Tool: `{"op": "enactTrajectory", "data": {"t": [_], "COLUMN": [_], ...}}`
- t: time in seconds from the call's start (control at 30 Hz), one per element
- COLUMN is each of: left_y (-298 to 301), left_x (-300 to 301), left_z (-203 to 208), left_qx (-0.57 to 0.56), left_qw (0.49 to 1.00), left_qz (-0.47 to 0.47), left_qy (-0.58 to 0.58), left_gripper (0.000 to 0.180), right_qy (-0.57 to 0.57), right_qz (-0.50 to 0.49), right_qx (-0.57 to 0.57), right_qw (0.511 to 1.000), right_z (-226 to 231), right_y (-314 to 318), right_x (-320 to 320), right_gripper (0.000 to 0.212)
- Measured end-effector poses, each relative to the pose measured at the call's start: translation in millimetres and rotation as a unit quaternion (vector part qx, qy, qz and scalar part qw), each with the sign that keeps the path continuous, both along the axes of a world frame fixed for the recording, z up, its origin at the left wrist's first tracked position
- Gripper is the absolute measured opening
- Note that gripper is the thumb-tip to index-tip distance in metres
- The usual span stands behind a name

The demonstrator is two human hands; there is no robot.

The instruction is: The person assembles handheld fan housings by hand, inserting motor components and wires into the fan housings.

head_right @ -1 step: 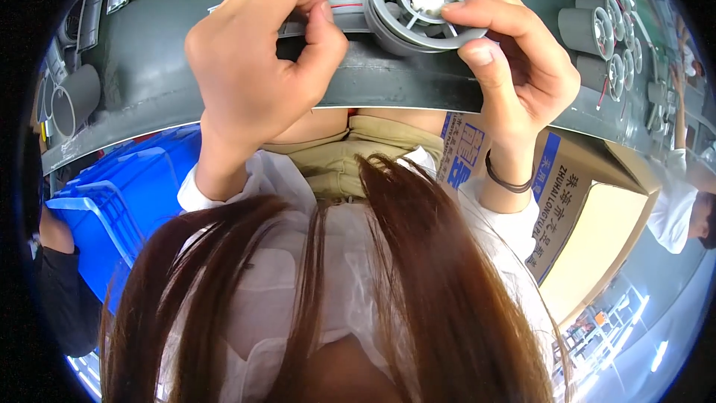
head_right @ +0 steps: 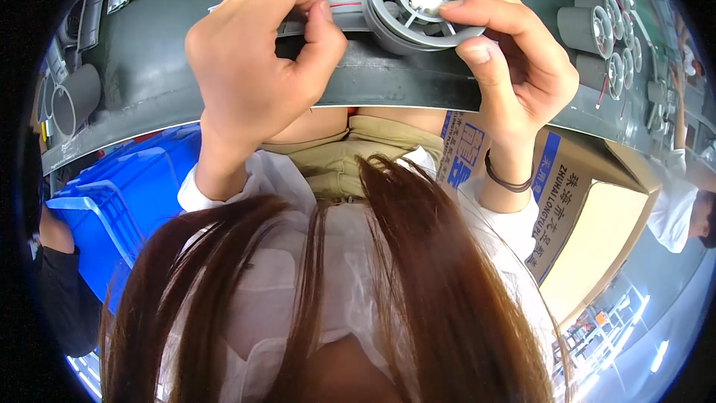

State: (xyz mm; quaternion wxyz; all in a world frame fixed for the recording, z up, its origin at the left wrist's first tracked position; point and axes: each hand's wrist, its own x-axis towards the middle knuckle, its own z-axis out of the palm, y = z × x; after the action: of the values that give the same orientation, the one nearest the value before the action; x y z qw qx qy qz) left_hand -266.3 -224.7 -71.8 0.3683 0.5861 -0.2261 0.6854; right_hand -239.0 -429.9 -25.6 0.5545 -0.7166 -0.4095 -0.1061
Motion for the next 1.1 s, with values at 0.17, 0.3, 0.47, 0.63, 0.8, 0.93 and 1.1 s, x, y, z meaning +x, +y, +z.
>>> {"op": "enactTrajectory", "data": {"t": [0.17, 0.3, 0.47, 0.63, 0.8, 0.93, 1.1], "left_y": [6, 7, 10, 16, 17, 19, 21], "left_x": [-36, -55, -58, -60, -65, -61, -64], "left_z": [52, 44, 49, 49, 52, 50, 50], "left_qx": [0.16, 0.077, 0.089, 0.095, 0.158, 0.181, 0.195], "left_qw": [0.963, 0.908, 0.886, 0.903, 0.886, 0.891, 0.894], "left_qz": [0.085, 0.056, 0.038, 0.0, 0.056, 0.075, 0.093], "left_qy": [0.2, 0.408, 0.454, 0.42, 0.433, 0.409, 0.393], "left_gripper": [0.015, 0.012, 0.011, 0.01, 0.012, 0.012, 0.012], "right_qy": [-0.022, -0.031, 0.017, 0.099, 0.069, 0.034, 0.117], "right_qz": [0.022, 0.021, -0.004, 0.029, -0.029, -0.003, 0.001], "right_qx": [-0.009, -0.014, -0.006, -0.002, -0.107, -0.152, -0.113], "right_qw": [0.999, 0.999, 1.0, 0.995, 0.991, 0.988, 0.987], "right_z": [5, 8, 8, 15, 24, 28, 26], "right_y": [9, 21, 28, 28, 32, 30, 31], "right_x": [-1, -9, -21, -26, -19, -9, -15], "right_gripper": [0.032, 0.037, 0.022, 0.028, 0.06, 0.058, 0.06]}}
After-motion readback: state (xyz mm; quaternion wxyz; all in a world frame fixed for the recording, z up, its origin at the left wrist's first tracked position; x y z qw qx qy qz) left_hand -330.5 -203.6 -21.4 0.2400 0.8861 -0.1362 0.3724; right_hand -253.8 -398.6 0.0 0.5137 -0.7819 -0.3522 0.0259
